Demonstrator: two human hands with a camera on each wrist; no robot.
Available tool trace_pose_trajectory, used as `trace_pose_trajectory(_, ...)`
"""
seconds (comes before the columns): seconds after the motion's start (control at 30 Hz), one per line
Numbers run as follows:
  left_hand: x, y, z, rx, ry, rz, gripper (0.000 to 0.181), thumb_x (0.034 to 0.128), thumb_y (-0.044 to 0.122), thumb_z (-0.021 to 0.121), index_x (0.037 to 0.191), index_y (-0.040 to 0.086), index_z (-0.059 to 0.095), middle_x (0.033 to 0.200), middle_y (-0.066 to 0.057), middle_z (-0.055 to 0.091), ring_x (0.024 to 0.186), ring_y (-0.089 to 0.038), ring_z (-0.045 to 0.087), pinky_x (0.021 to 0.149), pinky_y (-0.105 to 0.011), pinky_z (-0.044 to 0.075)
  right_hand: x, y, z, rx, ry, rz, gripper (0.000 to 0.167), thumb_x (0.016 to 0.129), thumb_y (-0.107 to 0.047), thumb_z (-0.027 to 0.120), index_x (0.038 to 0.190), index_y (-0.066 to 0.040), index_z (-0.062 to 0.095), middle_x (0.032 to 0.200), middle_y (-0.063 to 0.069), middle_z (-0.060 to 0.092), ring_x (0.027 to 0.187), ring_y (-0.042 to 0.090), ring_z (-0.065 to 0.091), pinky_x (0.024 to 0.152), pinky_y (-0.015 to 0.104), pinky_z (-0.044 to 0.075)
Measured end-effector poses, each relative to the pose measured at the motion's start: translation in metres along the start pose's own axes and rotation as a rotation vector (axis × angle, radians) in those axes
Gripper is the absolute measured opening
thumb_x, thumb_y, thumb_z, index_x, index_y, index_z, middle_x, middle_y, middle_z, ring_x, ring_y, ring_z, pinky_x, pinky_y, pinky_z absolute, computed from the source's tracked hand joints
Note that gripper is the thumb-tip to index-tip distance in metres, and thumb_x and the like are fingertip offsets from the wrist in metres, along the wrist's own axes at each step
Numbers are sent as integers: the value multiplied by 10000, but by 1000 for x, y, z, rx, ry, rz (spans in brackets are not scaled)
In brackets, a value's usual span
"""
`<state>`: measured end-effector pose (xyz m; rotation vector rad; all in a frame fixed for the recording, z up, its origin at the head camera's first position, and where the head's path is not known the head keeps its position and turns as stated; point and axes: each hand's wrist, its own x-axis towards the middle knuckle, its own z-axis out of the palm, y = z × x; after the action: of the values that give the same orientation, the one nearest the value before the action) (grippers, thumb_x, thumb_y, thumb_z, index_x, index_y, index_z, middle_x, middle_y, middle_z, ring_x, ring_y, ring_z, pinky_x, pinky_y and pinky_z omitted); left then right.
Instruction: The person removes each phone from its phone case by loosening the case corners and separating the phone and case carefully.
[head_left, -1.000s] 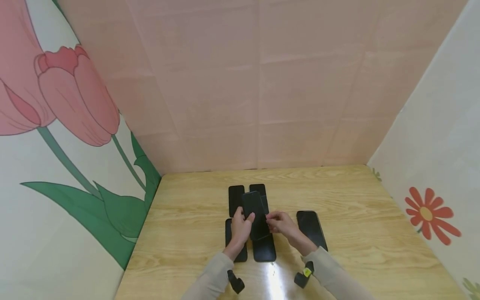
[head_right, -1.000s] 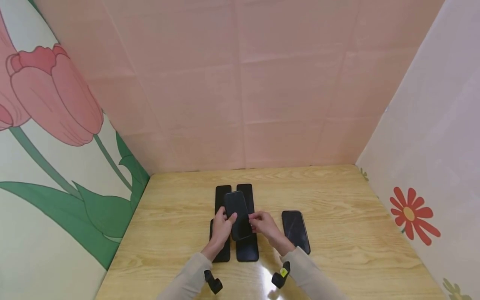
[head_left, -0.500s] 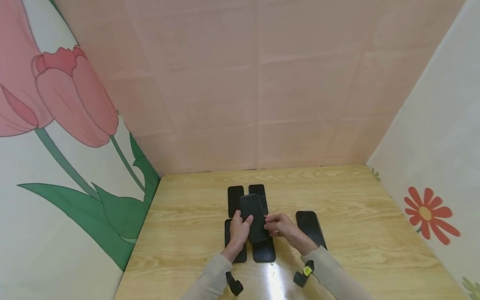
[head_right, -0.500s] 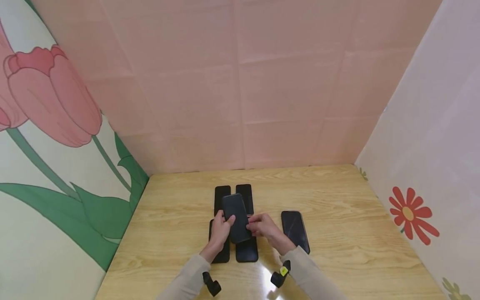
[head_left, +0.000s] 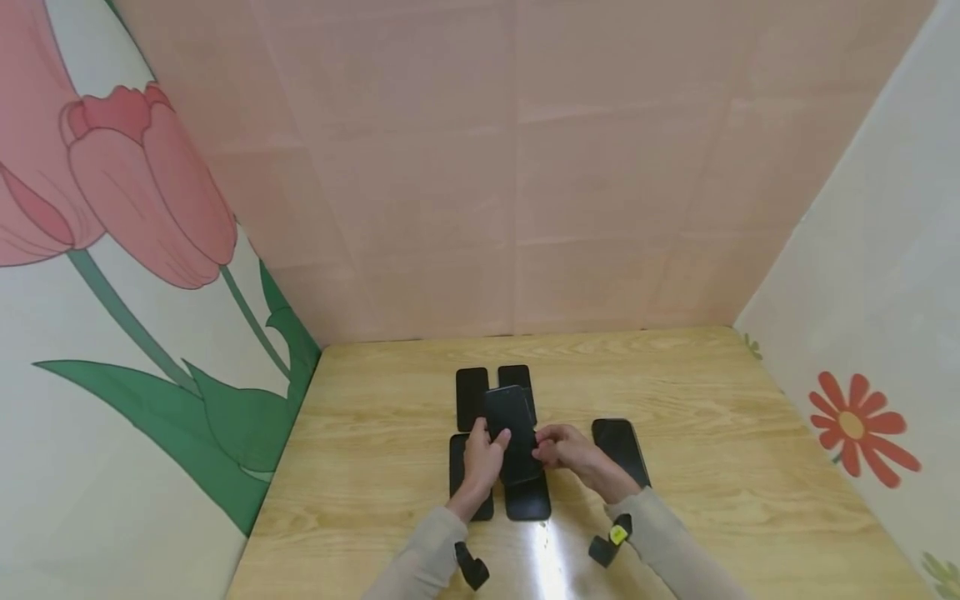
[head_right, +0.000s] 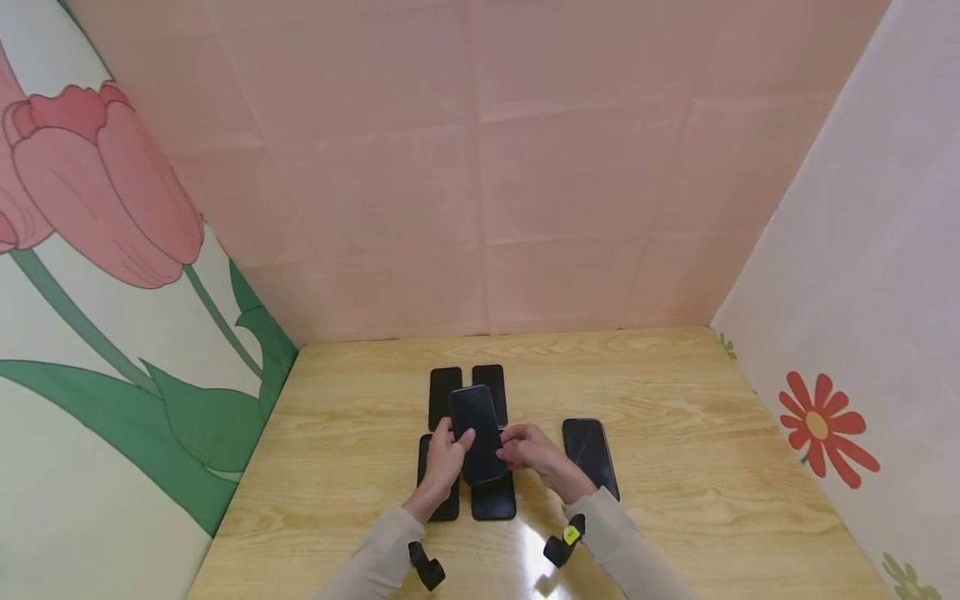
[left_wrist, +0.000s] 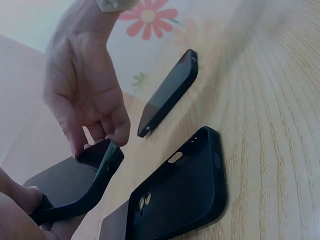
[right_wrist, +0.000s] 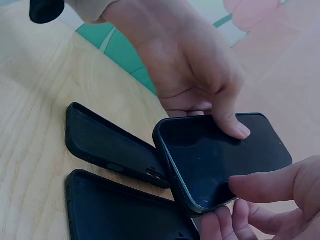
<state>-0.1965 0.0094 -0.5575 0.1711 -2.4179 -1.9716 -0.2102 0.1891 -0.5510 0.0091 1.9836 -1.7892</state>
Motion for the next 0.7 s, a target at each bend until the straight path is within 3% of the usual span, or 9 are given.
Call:
trace_pose_trajectory(0.33,0,-3,2,-48,-6,-15,171,975,81,603,1111,-4,546,982,-124,706,857,-219,674,752,-412,547,0,1,-6,27,-93,-42,235,870,32,617,1082,107,551,872,54,610,767,143,616,776,380,538)
trace_pose_trajectory(0.5,-1,-3,1,-72,2,-16,179,979,85,594,1116,-15,538,1015,-152,701,878,-241,675,773,-426,547,1,1,-5,49,-96,-93,221,878,34,616,1072,106,537,848,38,645,756,127,627,741,365,536)
trace_pose_trajectory(0.7,-1,2,-1,-42,12,-7,188,976,116,620,1100,-5,547,977,-124,705,843,-214,673,718,-383,550,1,1,-6,82,-57,-106,311,890,32,647,1137,130,484,887,79,618,769,152,640,736,398,549)
